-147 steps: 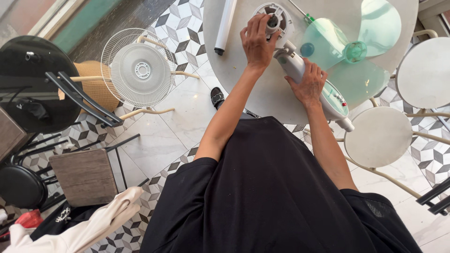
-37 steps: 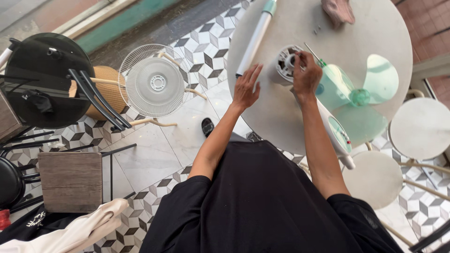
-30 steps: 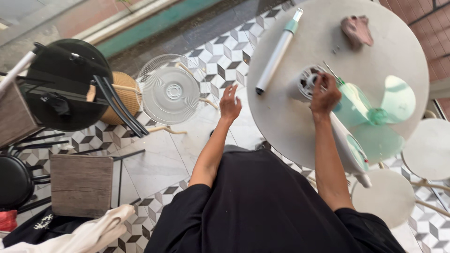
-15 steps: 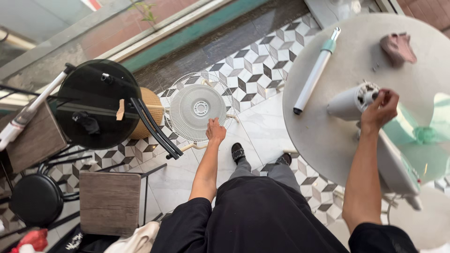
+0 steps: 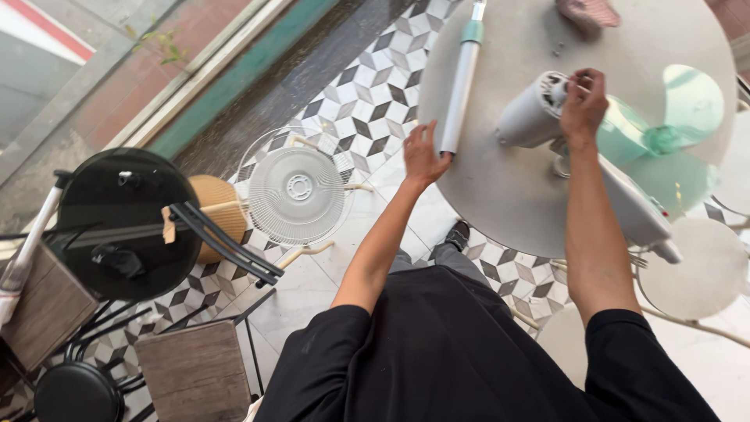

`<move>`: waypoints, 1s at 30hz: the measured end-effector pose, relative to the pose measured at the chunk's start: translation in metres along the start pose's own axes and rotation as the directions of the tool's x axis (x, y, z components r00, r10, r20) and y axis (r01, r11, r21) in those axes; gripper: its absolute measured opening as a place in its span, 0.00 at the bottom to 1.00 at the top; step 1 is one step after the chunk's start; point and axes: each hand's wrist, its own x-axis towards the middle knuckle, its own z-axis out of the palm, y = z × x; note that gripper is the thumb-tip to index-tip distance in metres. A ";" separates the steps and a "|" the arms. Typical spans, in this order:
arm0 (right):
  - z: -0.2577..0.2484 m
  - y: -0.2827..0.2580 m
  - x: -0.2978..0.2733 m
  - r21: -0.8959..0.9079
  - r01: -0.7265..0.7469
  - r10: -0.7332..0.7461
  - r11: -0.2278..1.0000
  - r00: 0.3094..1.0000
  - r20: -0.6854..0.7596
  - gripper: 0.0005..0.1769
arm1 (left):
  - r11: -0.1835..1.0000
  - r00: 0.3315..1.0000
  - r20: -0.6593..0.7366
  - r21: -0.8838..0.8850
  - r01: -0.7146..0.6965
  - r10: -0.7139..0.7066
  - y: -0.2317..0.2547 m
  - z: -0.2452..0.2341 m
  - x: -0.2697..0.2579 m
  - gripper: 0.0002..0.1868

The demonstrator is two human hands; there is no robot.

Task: The person cleans a fan base and several fan components with a cloth, then assembles the fan motor onto the stand and attaches the central hub. The person handles the fan base, motor, and hub parts on a table.

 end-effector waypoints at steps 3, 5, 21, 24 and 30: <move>-0.004 0.006 0.000 -0.031 0.057 -0.056 0.998 0.998 0.040 0.09 | 0.994 0.988 0.150 -0.101 0.034 -0.018 0.059 0.040 0.038 0.60; -0.008 0.005 -0.002 -0.094 0.062 -0.054 0.994 0.995 0.078 0.10 | 0.983 0.970 0.243 -0.166 0.072 -0.030 0.087 0.067 0.059 0.70; -0.037 -0.002 0.016 0.092 -0.076 0.039 0.993 0.935 0.351 0.51 | 0.955 0.938 0.336 -0.240 0.176 -0.089 0.148 0.127 0.094 0.70; -0.036 0.007 0.018 0.070 -0.058 0.027 0.996 0.921 0.388 0.56 | 0.965 0.923 0.352 -0.148 0.217 -0.154 0.152 0.121 0.090 0.72; -0.028 0.018 0.023 0.042 -0.186 0.148 0.982 0.882 0.447 0.59 | 0.960 0.892 0.396 -0.075 0.268 -0.218 0.151 0.115 0.086 0.70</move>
